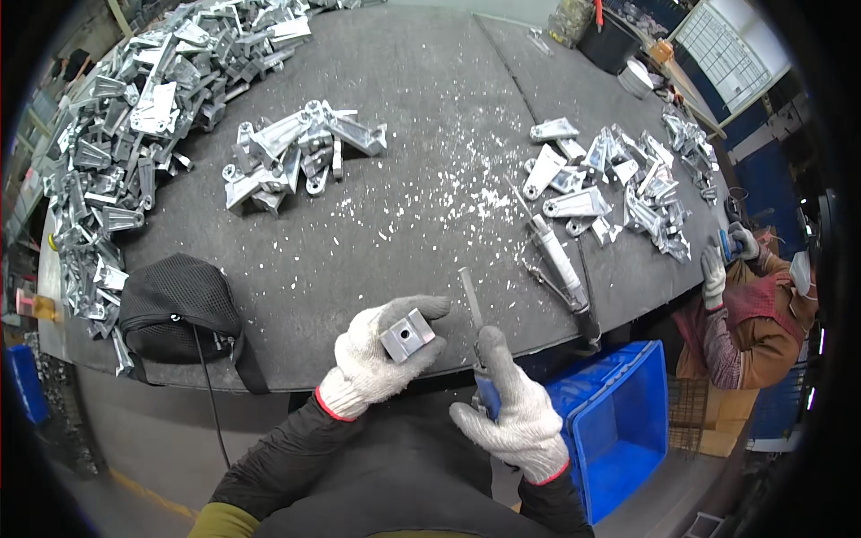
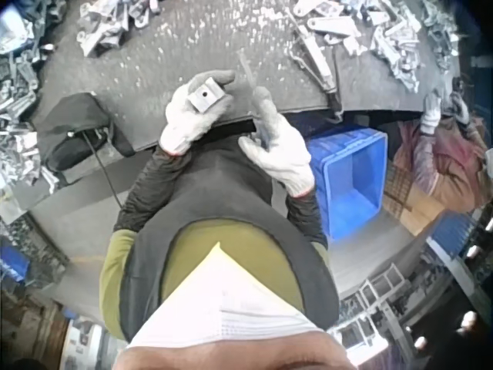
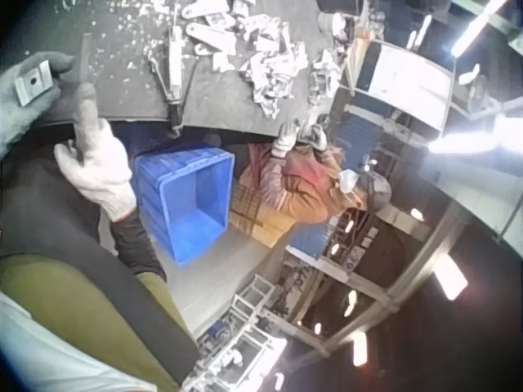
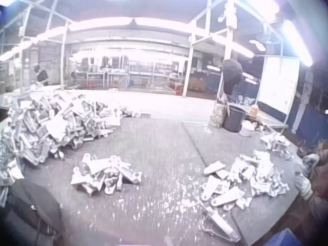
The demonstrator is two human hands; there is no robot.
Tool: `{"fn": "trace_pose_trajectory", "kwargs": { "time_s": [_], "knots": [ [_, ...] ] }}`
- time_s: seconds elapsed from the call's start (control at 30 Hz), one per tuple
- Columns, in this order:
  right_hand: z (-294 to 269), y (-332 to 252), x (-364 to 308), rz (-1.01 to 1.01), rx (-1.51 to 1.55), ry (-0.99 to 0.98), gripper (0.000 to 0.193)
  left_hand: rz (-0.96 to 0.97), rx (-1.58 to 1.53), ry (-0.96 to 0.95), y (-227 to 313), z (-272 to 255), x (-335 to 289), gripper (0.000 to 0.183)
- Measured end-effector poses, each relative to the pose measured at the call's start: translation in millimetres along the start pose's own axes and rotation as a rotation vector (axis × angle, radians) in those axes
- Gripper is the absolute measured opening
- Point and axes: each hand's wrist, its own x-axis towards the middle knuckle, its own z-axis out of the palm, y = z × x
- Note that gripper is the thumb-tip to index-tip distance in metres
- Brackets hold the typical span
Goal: The person files metal parts one at a time using a hand file, turning each piece to file its different surfaces and edges.
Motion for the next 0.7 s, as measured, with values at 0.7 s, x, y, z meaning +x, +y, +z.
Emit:
{"fn": "trace_pose_trajectory", "kwargs": {
  "time_s": [0.7],
  "knots": [
    [-11, -51, -1, 0.105, -0.468, -0.371, 0.064, 0.118, 0.127, 0.059, -7, -3, 0, 0.026]
  ]
}}
